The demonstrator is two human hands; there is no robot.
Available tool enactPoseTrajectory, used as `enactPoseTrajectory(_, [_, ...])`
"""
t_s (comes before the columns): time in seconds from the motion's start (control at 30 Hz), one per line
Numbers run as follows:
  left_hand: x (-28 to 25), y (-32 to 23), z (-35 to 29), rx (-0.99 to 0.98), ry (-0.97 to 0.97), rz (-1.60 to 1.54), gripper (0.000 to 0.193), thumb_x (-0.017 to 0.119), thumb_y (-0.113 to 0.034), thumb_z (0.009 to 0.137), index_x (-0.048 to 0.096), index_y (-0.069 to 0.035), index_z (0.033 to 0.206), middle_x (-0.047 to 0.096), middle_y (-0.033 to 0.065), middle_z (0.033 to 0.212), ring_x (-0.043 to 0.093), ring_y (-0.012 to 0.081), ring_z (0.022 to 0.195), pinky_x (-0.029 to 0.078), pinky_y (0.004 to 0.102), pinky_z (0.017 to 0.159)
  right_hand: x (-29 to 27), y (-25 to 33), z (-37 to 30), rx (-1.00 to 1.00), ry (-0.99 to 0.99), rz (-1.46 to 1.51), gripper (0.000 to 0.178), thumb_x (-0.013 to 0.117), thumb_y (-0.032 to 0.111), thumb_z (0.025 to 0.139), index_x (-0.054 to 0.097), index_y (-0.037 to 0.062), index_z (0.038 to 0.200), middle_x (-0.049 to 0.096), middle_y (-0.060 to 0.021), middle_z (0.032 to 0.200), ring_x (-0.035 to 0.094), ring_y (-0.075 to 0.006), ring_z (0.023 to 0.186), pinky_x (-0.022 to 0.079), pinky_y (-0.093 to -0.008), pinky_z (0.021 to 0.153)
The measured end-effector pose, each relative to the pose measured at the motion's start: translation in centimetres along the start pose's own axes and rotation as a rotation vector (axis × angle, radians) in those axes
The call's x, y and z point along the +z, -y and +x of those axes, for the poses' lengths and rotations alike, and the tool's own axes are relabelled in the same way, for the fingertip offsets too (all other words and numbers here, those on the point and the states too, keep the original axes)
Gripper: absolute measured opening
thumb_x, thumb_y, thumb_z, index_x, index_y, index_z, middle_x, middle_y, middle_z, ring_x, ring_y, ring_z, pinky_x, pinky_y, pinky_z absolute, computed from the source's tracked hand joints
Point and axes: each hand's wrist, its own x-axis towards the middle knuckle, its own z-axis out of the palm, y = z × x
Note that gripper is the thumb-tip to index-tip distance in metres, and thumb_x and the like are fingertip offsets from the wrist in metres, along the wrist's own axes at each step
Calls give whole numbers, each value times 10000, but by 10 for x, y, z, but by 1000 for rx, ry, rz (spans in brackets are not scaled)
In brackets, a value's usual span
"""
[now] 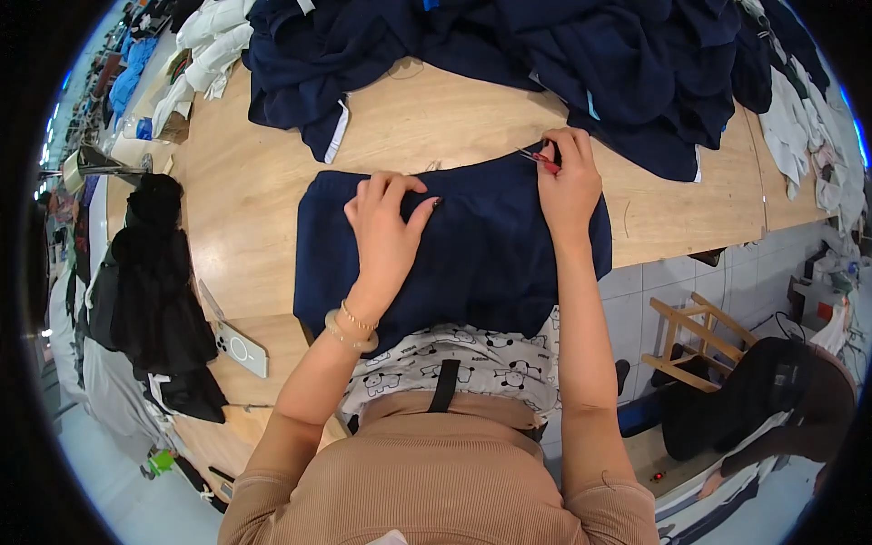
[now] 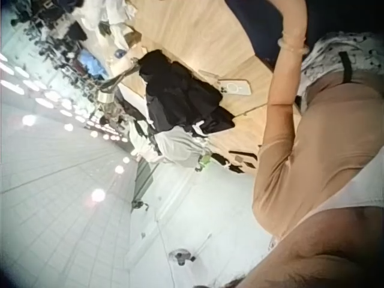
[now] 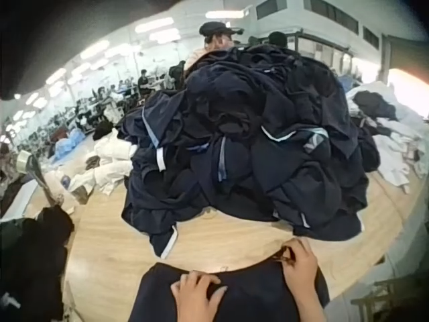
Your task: Trimming excess threads from the seams and waistbands of blue trousers using thread clippers.
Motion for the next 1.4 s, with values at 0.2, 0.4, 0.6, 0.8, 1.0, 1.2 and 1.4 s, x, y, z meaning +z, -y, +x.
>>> enactPoseTrajectory(0.2, [-3,20,15,-296,1,-685,49,635,31,831,597,4,848,654,70,767,616,110,723,484,242,664,-3,1,1,69,42,95,125,635,3,812,632,50,927,611,-82,957,630,-299,787,500,-326,681])
enactPoseTrajectory(0.4, [-23,47,19,-572,-414,-1024,140,615,-80,919,548,-23,1028,623,33,901,547,69,793,429,213,698,-3,0,2,79,64,173,128,633,-3,814,632,36,937,607,-87,954,625,-286,772,493,-317,673])
enactPoseTrajectory(0.6, [-27,39,17,-159,-118,-452,302,679,-138,850,585,-39,1120,617,82,1026,591,200,948,468,325,846,-5,0,2,118,72,187,142,634,-2,815,629,41,950,602,-87,940,615,-262,725,485,-313,646])
enactPoseTrajectory(0.8, [-33,16,27,124,264,182,403,788,-233,701,631,-89,1044,629,54,1051,568,251,999,407,372,861,-7,-5,3,113,66,140,136,629,13,820,632,46,952,611,-76,959,625,-264,762,489,-312,686])
enactPoseTrajectory(1.0, [-68,15,49,-92,874,-390,224,743,-121,788,668,45,918,671,91,773,587,133,704,483,272,701,-10,4,21,-33,343,260,198,532,-72,770,586,24,935,579,-122,941,601,-315,863,472,-318,750])
enactPoseTrajectory(1.2, [-130,-36,35,-154,853,-963,225,722,-4,808,652,67,1010,685,25,957,583,56,851,496,227,786,-11,103,119,-436,53,502,76,500,-63,820,519,-8,869,495,-112,815,544,-235,762,430,-274,721])
enactPoseTrajectory(1.4, [-151,-85,27,-91,355,-1341,289,693,45,819,613,27,1096,672,48,1017,617,85,903,520,255,846,18,186,157,-553,240,694,174,577,-94,777,581,14,914,515,-102,889,586,-238,866,462,-297,763])
